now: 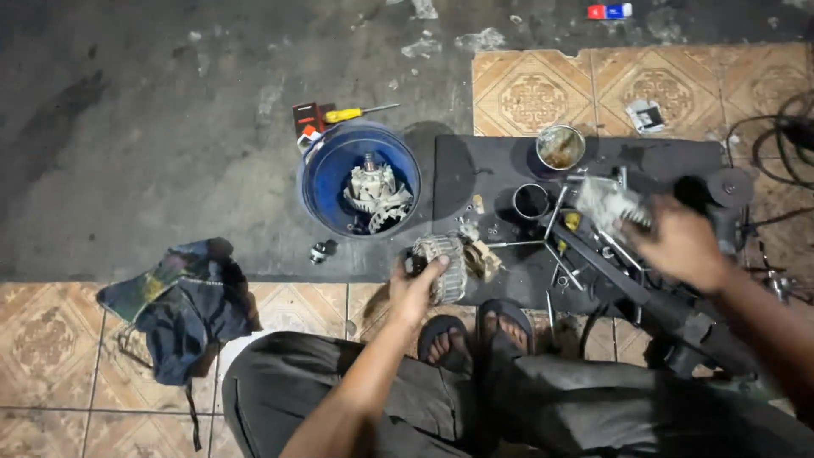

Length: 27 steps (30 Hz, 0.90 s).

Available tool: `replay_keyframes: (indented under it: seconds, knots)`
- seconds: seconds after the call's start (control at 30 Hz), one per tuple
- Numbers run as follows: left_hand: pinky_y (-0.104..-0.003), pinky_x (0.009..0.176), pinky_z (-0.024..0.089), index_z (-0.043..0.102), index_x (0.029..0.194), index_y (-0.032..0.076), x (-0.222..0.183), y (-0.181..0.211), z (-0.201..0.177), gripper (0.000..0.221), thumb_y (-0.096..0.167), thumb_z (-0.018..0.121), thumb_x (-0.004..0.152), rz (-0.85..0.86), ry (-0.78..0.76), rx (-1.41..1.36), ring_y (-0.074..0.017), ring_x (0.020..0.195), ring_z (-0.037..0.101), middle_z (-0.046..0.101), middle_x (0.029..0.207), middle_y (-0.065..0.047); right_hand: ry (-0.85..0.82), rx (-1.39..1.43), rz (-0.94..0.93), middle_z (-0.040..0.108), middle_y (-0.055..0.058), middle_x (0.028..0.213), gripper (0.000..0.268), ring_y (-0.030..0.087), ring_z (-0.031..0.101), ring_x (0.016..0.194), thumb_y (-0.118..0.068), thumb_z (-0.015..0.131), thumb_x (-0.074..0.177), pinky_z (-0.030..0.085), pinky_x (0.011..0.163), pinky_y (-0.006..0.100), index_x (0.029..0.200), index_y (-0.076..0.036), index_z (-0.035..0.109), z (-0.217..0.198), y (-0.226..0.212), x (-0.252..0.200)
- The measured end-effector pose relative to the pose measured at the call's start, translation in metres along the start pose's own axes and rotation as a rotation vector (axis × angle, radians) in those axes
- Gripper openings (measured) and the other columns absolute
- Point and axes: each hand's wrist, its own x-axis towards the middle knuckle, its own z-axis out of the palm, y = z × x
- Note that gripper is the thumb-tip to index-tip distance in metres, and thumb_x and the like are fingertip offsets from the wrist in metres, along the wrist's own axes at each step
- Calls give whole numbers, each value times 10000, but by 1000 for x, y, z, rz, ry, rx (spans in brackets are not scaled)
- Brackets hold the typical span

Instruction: Disassembling and inspecting an automotive alternator on the floor of a workshop using various hand tools.

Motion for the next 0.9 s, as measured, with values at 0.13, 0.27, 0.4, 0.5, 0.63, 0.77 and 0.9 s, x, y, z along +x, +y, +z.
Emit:
replay_keyframes:
  seconds: [0.13, 0.27, 0.4, 0.5, 0.63, 0.77, 0.9]
  knots:
    - [-435, 1029, 547, 272, 1565, -18, 11, 1, 16, 1120, 522, 755, 711, -24, -51, 183, -373, 1277, 606, 514, 1461, -277, -88, 547, -41, 670, 227, 842, 687, 213, 499, 390, -284, 519, 1020, 376, 265, 301, 1581, 50, 306, -108, -85, 0]
    - [-571, 1169, 393, 348, 1573, 48, 11, 3, 25, 1131, 562, 867, 710, -91, -108, 62, -504, 1425, 418, 406, 1541, -356, -126, 1598, -43, 557, 3, 627, 146, 62, 464, 475, -204, 754, 946, 331, 450, 200, 1005, -79, 708, -150, -224, 16]
    - [-613, 1129, 396, 274, 1608, 16, -4, 19, 30, 1103, 509, 799, 772, -113, -117, -103, -519, 1431, 407, 377, 1554, -365, -201, 949, -190, 623, 258, 1390, 667, 397, 563, 1351, -482, 555, 925, 463, 1083, 531, 1406, -21, 574, -103, -331, 51]
    - [-644, 838, 570, 413, 1524, 122, 18, -14, 17, 937, 503, 824, 774, -195, -117, -258, -407, 1180, 620, 550, 1377, -251, -263, 874, -161, 656, 174, 1371, 674, 314, 600, 1323, -597, 439, 959, 484, 1079, 486, 1436, -129, 529, -43, -356, 95]
    - [-639, 830, 572, 521, 1414, 101, 20, -20, 9, 792, 565, 761, 819, -250, -187, -299, -344, 1060, 669, 638, 1227, -177, -139, 829, -130, 668, 189, 1339, 754, 310, 581, 1331, -650, 591, 902, 472, 1097, 479, 1364, -55, 624, -13, -314, 151]
    - [-644, 912, 548, 565, 1353, 94, 10, -15, 11, 757, 655, 644, 851, -343, -334, -309, -331, 1051, 686, 676, 1191, -152, -87, 604, -266, 763, 184, 1061, 538, 376, 691, 1134, -527, 608, 961, 526, 958, 524, 1140, -39, 749, -108, -212, 90]
    - [-643, 885, 582, 505, 1444, 205, 10, -16, 14, 881, 795, 559, 792, -467, -433, -304, -475, 1094, 668, 621, 1326, -202, 1, 417, -212, 746, 260, 973, 525, 428, 709, 1048, -490, 623, 980, 544, 876, 547, 1076, 12, 740, -106, -117, 27]
